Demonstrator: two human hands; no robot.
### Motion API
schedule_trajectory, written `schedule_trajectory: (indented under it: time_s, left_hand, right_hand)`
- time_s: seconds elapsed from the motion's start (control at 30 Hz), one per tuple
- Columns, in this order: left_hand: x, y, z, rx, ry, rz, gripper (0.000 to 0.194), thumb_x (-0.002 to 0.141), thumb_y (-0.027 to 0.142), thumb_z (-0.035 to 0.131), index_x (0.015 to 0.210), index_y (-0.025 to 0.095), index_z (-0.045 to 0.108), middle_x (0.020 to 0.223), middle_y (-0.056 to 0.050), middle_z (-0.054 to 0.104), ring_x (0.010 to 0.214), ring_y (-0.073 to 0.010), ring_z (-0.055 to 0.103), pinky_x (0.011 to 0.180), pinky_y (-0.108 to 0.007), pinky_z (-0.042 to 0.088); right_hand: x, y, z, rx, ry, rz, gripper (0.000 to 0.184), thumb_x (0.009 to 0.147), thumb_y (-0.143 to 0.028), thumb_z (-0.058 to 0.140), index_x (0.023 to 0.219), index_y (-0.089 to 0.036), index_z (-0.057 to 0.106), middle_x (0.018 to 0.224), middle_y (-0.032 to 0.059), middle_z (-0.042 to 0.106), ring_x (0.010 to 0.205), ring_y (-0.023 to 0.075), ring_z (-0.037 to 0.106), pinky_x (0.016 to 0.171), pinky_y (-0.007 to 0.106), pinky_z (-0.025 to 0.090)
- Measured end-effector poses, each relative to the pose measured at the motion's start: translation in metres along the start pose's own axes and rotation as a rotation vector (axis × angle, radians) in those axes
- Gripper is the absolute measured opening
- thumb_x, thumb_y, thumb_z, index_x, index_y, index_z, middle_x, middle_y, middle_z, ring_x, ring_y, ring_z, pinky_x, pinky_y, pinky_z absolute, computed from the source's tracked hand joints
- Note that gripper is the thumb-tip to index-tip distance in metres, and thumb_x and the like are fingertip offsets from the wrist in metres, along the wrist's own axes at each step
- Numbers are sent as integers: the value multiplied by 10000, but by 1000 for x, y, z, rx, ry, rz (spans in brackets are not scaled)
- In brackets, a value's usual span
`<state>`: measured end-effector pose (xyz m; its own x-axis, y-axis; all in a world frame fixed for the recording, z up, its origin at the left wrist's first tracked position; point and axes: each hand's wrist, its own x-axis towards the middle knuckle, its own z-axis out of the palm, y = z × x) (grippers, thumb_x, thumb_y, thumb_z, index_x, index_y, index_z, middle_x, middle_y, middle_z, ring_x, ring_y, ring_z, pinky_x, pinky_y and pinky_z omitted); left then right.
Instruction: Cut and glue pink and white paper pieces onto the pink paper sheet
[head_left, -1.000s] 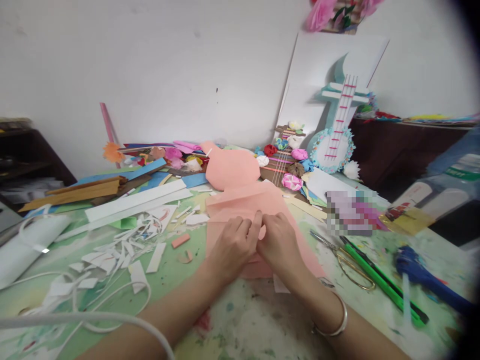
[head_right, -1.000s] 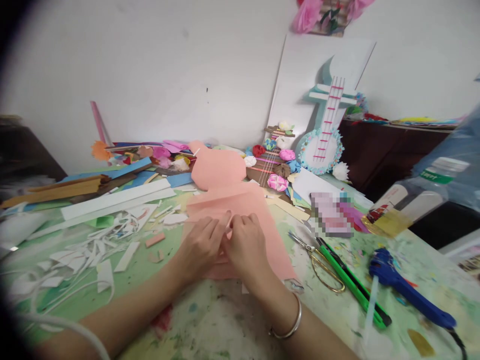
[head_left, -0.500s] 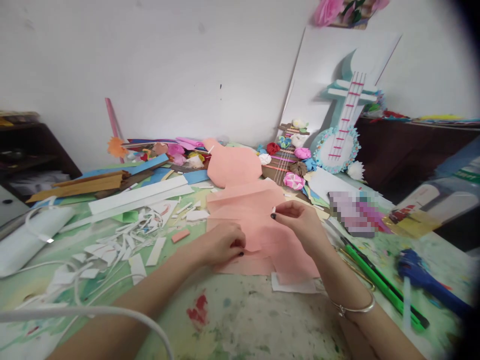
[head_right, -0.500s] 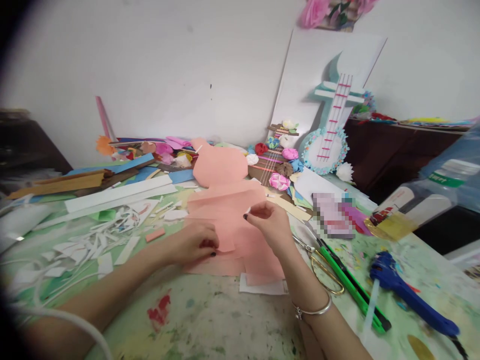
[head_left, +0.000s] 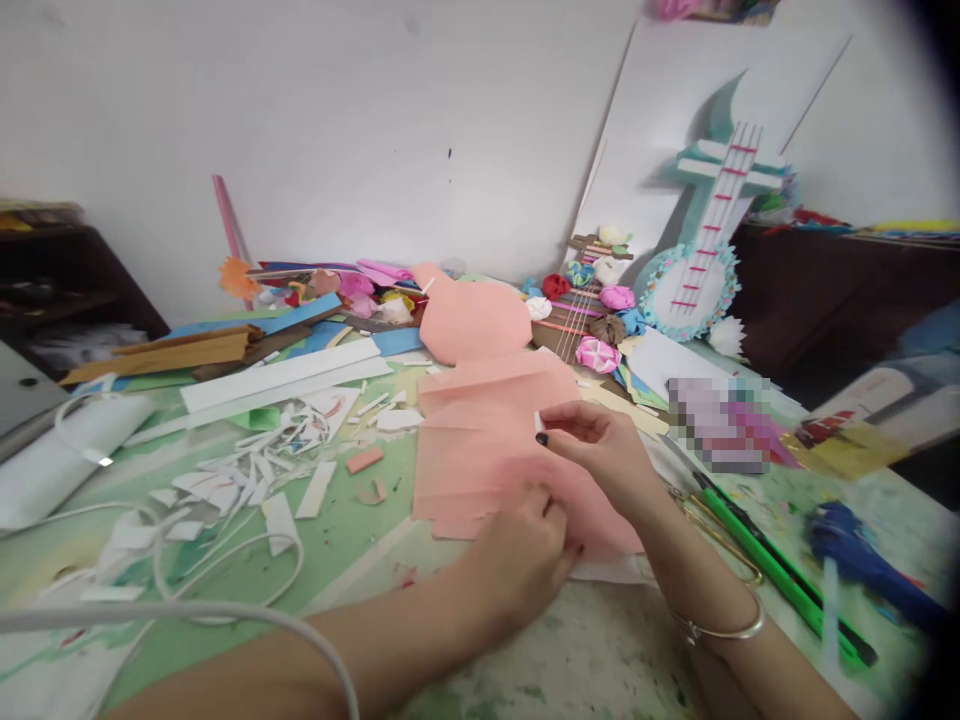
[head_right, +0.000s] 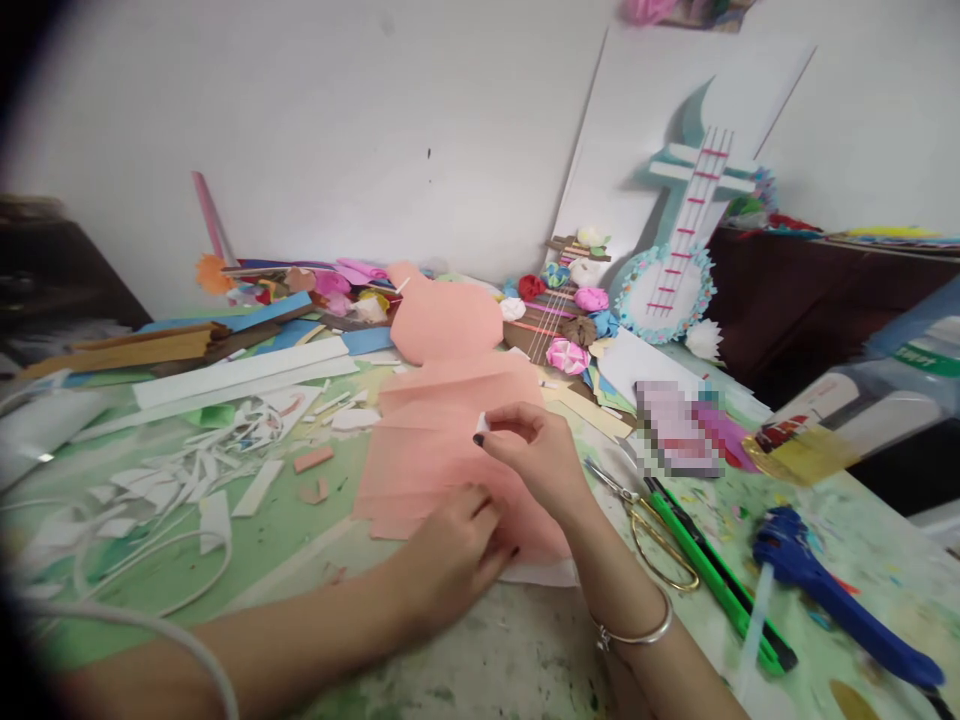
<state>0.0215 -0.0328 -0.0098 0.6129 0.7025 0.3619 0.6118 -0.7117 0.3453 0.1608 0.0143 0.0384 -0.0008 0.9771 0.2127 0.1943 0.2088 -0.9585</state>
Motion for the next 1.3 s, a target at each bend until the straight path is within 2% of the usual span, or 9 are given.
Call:
schedule_trajectory:
  time_s: [0.1,0.23,0.4,0.5,0.6,0.7,0.8,1.0,1.3]
  left_hand:
    - [-4,8,0,18,16,77,431,856,338,559,1138,12,572,1039,-208,639,970,-308,584,821,-446,517]
    - [-14,12,-2,127,6,216,558,887,470,479,1141,-16,579,1032,-235,655,959,-342,601,805,-483,497]
    - [-36,22,14,251,163,319,814,841,665,383,1195,-47,557,1159,-283,623,1128,-400,548,953,-493,413]
    - [-47,26,27,266,232,384,832,836,687,347,1152,-44,589,1124,-287,643,1137,-406,550,973,-492,385]
    - [-50,26,31,260,220,432,868,810,704,388,1153,-68,584,1115,-306,641,1113,-417,568,959,-492,388]
    - [-48,24,31,259,237,370,915,770,748,393,1165,-56,581,1135,-319,626,1091,-437,579,933,-521,396]
    - [-45,23,30,257,277,296,812,794,706,401,1118,-5,623,1123,-275,651,1061,-411,602,911,-507,410]
    - [-43,23,28,291,317,316,394,857,358,506,1079,63,641,1033,-162,719,1004,-330,637,918,-475,398]
    - [-45,25,29,277,255,295,323,851,315,531,1080,114,638,1074,-159,709,1033,-346,630,906,-506,407]
  right_hand:
    - [-2,1,-1,-46,-12,-26,233,665,-298,747,851,-165,701,914,83,726,895,231,668,815,378,542]
    - [-10,-3,1,-54,-57,-59,197,669,-277,745,829,-176,690,911,72,716,934,226,658,878,395,530]
    - [-31,3,9,-151,-175,-19,176,681,-227,724,841,-180,667,969,62,686,885,193,659,843,359,550]
    - [-40,17,13,-165,-160,6,146,711,-218,698,838,-182,636,943,50,662,860,177,657,830,337,558]
    - [-43,30,15,-200,-155,-27,132,730,-204,685,839,-182,615,911,43,644,883,181,648,849,339,551]
    - [-42,35,15,-202,-162,-43,124,746,-192,676,842,-183,598,920,42,627,879,175,646,850,337,551]
    - [-40,36,16,-222,-172,-63,118,754,-188,673,838,-187,589,950,51,619,884,174,642,820,322,557]
    - [-39,36,18,-330,-185,-77,133,743,-164,677,849,-193,603,983,63,629,881,180,635,771,310,550]
    - [-38,31,19,-454,-210,-154,138,735,-147,683,847,-200,622,986,56,644,945,184,620,798,297,519]
